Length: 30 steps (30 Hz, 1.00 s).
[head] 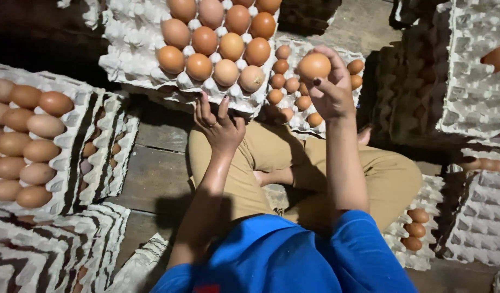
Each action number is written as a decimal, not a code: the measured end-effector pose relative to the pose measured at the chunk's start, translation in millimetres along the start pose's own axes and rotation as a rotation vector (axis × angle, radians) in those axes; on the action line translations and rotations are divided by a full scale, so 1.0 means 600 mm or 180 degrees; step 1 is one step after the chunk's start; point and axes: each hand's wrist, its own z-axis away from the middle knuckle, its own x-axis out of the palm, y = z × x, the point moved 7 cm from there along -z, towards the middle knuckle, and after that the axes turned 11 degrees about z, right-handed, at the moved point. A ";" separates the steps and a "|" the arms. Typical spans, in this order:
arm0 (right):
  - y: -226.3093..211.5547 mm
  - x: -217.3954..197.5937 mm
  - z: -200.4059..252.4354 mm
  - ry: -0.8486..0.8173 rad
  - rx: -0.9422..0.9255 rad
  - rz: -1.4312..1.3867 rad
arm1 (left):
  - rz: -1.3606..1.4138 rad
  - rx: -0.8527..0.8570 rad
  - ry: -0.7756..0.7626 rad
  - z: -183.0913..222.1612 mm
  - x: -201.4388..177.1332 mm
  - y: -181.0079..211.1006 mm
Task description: Sorting brown eggs by hand and placing them into cardboard egg trays.
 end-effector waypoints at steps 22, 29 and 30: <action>-0.403 -0.308 0.230 0.1809 -0.1125 0.3294 | 0.0099 -0.0113 -0.0391 -0.010 -0.002 0.031; -0.445 -0.561 0.217 0.2031 -0.0584 0.5129 | 0.0015 -0.0030 -0.0381 -0.006 0.004 0.033; -0.433 -0.585 0.211 0.1998 -0.0112 0.5284 | 0.0039 -0.0094 -0.0412 -0.006 0.006 0.031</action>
